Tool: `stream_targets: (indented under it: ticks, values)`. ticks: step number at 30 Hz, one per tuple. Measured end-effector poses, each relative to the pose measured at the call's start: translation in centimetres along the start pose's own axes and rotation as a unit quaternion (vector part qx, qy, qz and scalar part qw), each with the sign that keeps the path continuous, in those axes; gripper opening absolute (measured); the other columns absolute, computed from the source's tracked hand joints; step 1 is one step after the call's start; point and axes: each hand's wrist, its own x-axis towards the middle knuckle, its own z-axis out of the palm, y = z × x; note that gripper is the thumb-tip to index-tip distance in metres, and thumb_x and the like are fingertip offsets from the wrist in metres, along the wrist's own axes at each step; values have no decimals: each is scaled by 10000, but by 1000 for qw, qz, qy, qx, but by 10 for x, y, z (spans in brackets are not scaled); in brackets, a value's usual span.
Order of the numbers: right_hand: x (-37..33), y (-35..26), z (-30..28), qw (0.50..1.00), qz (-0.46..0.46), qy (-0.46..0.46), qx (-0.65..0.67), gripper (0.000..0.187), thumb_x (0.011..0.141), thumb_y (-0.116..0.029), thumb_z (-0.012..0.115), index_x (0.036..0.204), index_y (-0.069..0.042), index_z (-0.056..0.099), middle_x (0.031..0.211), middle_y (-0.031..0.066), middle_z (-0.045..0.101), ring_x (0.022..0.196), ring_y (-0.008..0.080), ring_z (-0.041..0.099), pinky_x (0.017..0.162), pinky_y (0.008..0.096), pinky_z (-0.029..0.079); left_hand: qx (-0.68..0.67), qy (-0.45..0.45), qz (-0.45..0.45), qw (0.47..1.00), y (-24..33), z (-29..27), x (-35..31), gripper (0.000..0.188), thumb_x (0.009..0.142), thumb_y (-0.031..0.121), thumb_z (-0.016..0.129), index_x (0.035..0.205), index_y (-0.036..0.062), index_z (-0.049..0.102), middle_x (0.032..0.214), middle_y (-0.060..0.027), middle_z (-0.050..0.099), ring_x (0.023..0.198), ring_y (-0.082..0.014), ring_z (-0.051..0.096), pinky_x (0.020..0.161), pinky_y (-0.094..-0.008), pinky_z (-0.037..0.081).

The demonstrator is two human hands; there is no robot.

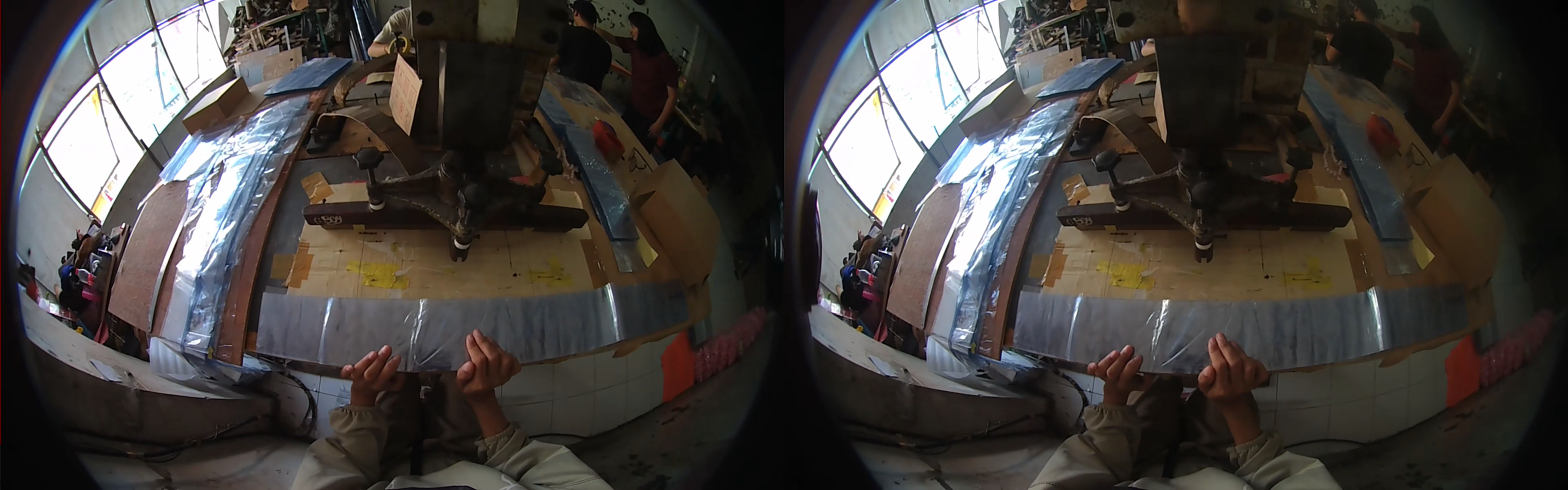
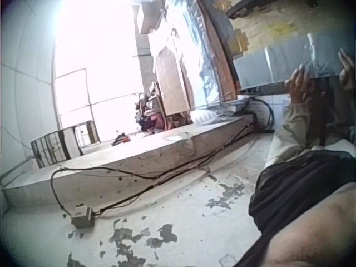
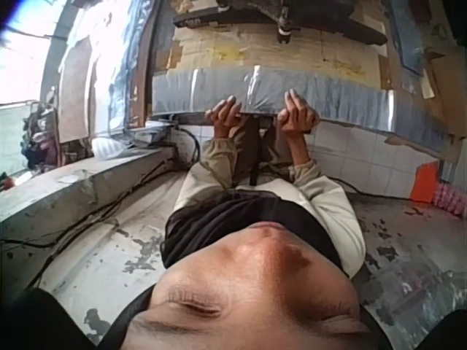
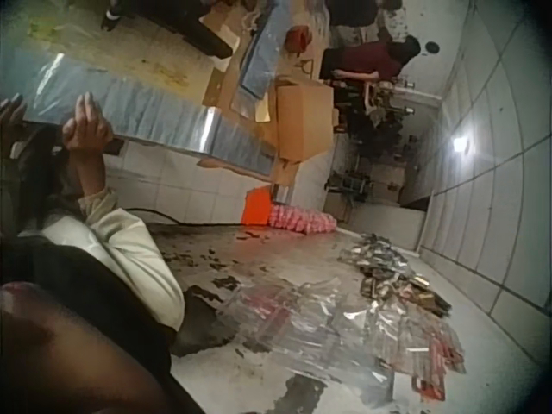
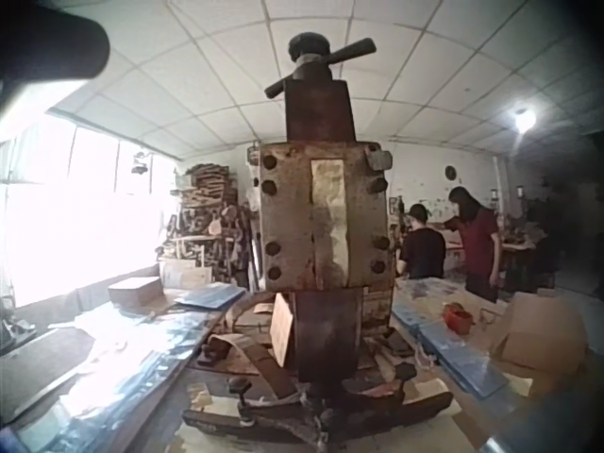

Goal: The person aligns a metallic strip on the work surface, applies a piece of tape to it by hand, and smooths the strip flat against the board.

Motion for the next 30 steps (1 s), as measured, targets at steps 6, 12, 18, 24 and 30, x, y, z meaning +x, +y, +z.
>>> stream_targets:
  ticks: [6,12,18,24,30]
  values:
    - [-4,-2,3,1000,4,19,4,382,936,-254,313,963,-98,661,1016,6,660,857,171,593,815,356,344,5,59,-27,998,5,10,-9,371,828,579,524,1080,310,564,1177,101,552,1129,-99,456,1103,-404,106]
    - [-1,0,1,1000,14,11,2,383,944,-261,318,969,-88,659,1036,14,653,867,176,587,814,356,346,3,-13,-23,1000,6,4,-4,353,839,539,569,1101,302,575,1217,95,546,1149,-100,446,1106,-401,95]
    - [1,-3,0,1000,24,8,5,384,943,-279,335,968,-111,679,1036,-13,658,868,152,593,795,339,353,-15,4,-31,999,4,8,-7,355,827,521,602,1111,308,576,1241,95,539,1159,-95,444,1104,-392,91]
    - [-2,-2,-2,1000,21,7,-3,381,944,-276,337,966,-110,679,1032,-15,659,860,150,594,798,336,350,1,-10,-10,1000,4,4,-6,345,814,521,608,1076,299,573,1203,91,549,1136,-109,455,1094,-399,116]
    - [-1,-3,0,1000,17,13,-3,376,942,-271,338,959,-110,678,1023,-15,663,856,144,592,807,330,344,-3,1,-17,1000,4,4,-1,323,827,510,593,1065,293,579,1192,90,556,1126,-110,460,1095,-399,118]
